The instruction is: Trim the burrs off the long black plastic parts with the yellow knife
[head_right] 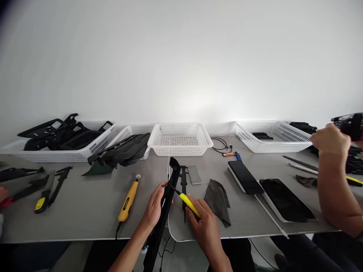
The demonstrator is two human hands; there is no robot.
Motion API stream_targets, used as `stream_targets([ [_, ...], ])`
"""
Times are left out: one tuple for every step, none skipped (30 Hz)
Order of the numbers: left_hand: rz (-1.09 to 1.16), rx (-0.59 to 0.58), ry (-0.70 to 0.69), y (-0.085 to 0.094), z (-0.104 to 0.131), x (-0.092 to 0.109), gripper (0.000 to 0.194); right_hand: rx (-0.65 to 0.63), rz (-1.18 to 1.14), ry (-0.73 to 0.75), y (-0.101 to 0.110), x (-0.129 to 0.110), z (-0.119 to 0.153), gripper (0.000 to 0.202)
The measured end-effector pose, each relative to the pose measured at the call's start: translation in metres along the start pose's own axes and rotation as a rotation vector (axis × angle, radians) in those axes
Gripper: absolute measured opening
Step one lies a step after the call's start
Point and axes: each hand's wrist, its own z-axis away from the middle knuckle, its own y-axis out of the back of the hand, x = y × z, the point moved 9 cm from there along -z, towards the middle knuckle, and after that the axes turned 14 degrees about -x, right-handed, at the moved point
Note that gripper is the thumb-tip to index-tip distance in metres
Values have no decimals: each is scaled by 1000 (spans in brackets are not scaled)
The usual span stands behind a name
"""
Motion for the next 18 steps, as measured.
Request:
stream_targets([
  [-12,-8,11,-1,0,0,62,-15,-10,0,-1,0,-1,41],
  [-25,-12,19,-2,0,0,61,-37,-14,-1,-3,0,-1,41],
  [-40,-10,19,-2,0,1,60,-63,-15,-4,-4,-1,-2,41],
  [-57,-3,11,-1,0,2,59,-91,-13,-7,-6,-1,-2,41],
  [-73,1,2,0,0,4,58,-116,-11,-13,-7,-1,-2,41],
  [-83,-1,-3,0,0,5,57,-137,-12,-22,-7,-1,-2,41],
  [-87,-10,-3,-1,0,6,57,-153,-16,-31,-8,-1,-2,41],
  [-82,-24,5,-2,-1,6,58,-162,-26,-41,-7,-1,-2,41],
  [-70,-39,19,-3,-1,5,60,-165,-43,-52,-6,-2,-2,42],
  [-55,-55,38,-5,0,4,62,-165,-64,-63,-5,-2,-2,42],
  [-37,-68,56,-6,0,4,64,-162,-88,-71,-4,-3,-2,43],
  [-21,-77,70,-8,0,3,65,-160,-111,-77,-3,-4,-2,43],
  [-7,-84,81,-9,1,3,65,-158,-129,-82,-2,-5,-2,43],
  [3,-90,89,-10,1,4,63,-157,-140,-84,-1,-6,-2,43],
  [11,-98,93,-12,2,5,61,-157,-144,-84,-1,-7,-3,44],
  [16,-105,98,-13,2,6,58,-158,-143,-82,-1,-7,-3,44],
  [16,-115,104,-14,2,6,55,-159,-139,-79,-1,-8,-3,44],
  [17,-124,109,-15,3,7,52,-160,-136,-78,-1,-8,-3,44],
])
